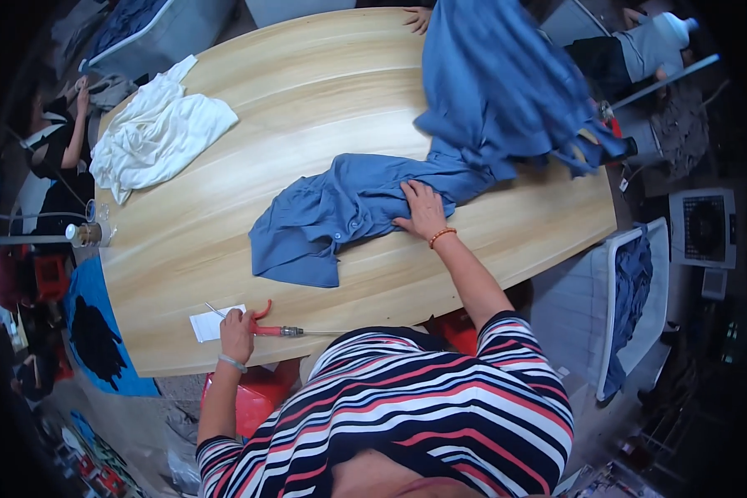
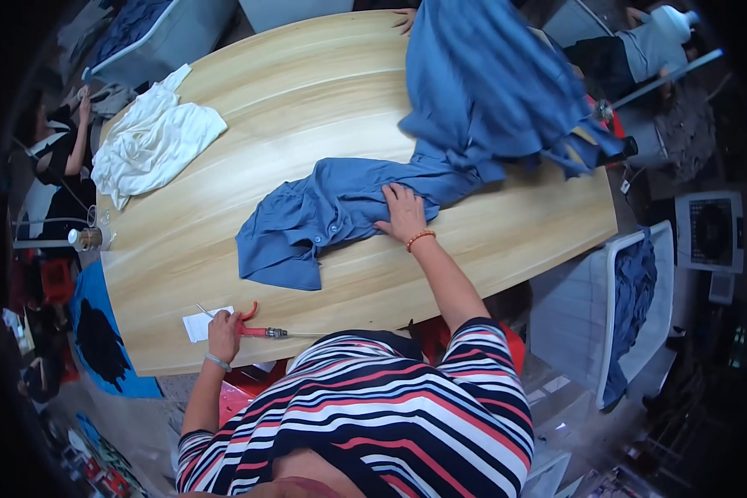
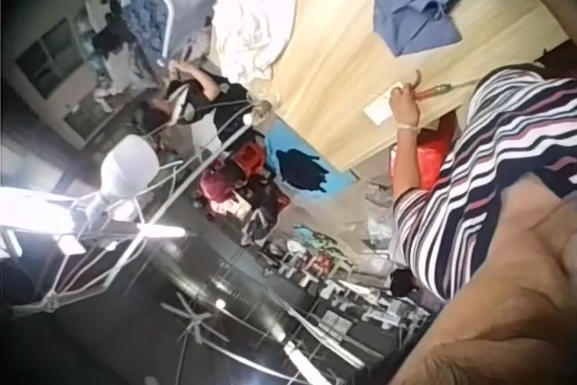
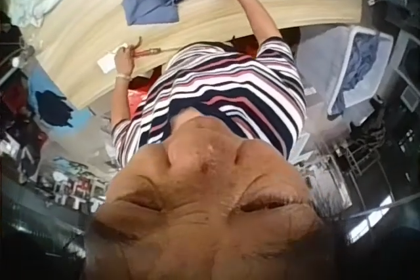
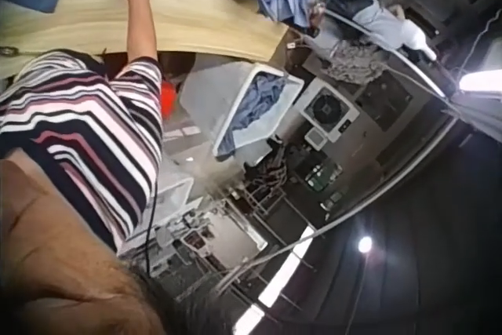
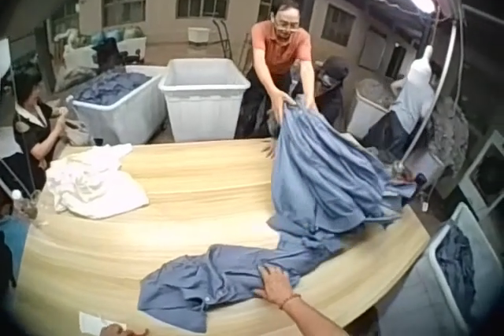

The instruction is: Trimming loose threads and inspecting blue garments on a factory work table.

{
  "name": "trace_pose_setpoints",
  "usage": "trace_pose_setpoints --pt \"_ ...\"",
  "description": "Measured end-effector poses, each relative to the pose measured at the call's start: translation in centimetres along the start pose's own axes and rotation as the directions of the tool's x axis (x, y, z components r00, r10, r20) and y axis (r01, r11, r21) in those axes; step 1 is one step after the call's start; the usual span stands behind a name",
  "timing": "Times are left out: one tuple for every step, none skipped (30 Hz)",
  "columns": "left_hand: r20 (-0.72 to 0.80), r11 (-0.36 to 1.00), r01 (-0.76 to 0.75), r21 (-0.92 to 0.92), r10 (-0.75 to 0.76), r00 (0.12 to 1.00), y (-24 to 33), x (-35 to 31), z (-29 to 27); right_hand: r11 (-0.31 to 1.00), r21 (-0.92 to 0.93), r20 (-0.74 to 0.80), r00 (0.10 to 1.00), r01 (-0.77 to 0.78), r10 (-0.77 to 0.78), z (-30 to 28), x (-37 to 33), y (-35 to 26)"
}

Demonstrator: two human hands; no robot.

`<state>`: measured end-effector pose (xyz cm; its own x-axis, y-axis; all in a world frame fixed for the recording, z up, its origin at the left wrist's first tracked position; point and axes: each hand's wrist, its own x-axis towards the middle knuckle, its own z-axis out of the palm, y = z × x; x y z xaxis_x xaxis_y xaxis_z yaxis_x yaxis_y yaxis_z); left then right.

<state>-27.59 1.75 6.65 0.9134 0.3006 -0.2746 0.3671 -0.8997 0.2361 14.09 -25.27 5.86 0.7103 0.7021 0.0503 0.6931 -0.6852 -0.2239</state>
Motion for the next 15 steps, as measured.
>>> trace_pose_setpoints --pt "-0.073 0.996 -0.011 -0.090 0.005 0.997 1.1 0.6 -0.4 1.000 0.024 0.122 0.992 -0.019 0.016 -0.3 -0.2 0.4" --pt "-0.144 0.983 -0.023 -0.182 -0.004 0.990 2.8 1.3 -1.2 0.998 0.048 0.247 0.969 -0.037 0.024 -0.5 -0.5 0.5" --pt "-0.166 0.955 -0.055 -0.292 0.006 0.986 4.8 2.2 -2.3 0.998 0.018 0.241 0.969 0.058 -0.060 0.6 -1.3 0.7" --pt "-0.195 0.946 -0.079 -0.314 0.017 0.981 6.3 3.1 -2.2 0.998 0.021 0.253 0.965 0.062 -0.065 0.9 -2.0 0.2" --pt "-0.221 0.938 -0.097 -0.334 0.022 0.975 7.5 4.1 -2.1 0.995 0.074 0.258 0.962 0.066 -0.083 1.2 -2.9 -0.7" --pt "-0.239 0.924 -0.137 -0.357 0.051 0.970 8.7 5.5 -1.9 0.989 0.130 0.267 0.958 0.071 -0.104 1.5 -3.7 -1.7" --pt "-0.255 0.909 -0.172 -0.380 0.075 0.964 9.7 7.0 -1.6 0.973 0.225 0.296 0.948 0.046 -0.114 1.5 -4.6 -2.3" --pt "-0.295 0.909 -0.206 -0.362 0.097 0.950 10.5 8.4 -1.4 0.969 0.241 0.316 0.939 0.056 -0.133 1.4 -5.6 -3.0" --pt "-0.336 0.911 -0.236 -0.339 0.118 0.935 11.0 9.6 -1.0 0.957 0.286 0.398 0.902 0.051 -0.167 1.2 -6.5 -3.6" --pt "-0.344 0.925 -0.221 -0.309 0.108 0.933 11.1 10.6 -0.5 0.945 0.325 0.472 0.858 0.042 -0.201 1.2 -7.2 -4.0" --pt "-0.355 0.937 -0.209 -0.279 0.101 0.929 11.0 11.4 0.0 0.939 0.344 0.558 0.800 0.019 -0.221 1.5 -7.8 -4.0" --pt "-0.346 0.941 -0.187 -0.281 0.082 0.935 10.7 11.8 0.0 0.935 0.355 0.567 0.789 0.027 -0.238 1.5 -8.2 -4.2" --pt "-0.256 0.957 -0.123 -0.263 0.054 0.965 10.3 12.1 0.1 0.930 0.368 0.587 0.776 -0.002 -0.230 1.4 -8.6 -4.4" --pt "-0.165 0.968 -0.070 -0.240 0.030 0.986 10.0 12.4 0.2 0.926 0.375 0.606 0.766 -0.037 -0.215 1.1 -8.9 -4.4" --pt "-0.180 0.967 -0.078 -0.244 0.034 0.983 9.5 12.4 0.1 0.949 0.314 0.573 0.802 -0.029 -0.165 0.9 -8.9 -4.3"
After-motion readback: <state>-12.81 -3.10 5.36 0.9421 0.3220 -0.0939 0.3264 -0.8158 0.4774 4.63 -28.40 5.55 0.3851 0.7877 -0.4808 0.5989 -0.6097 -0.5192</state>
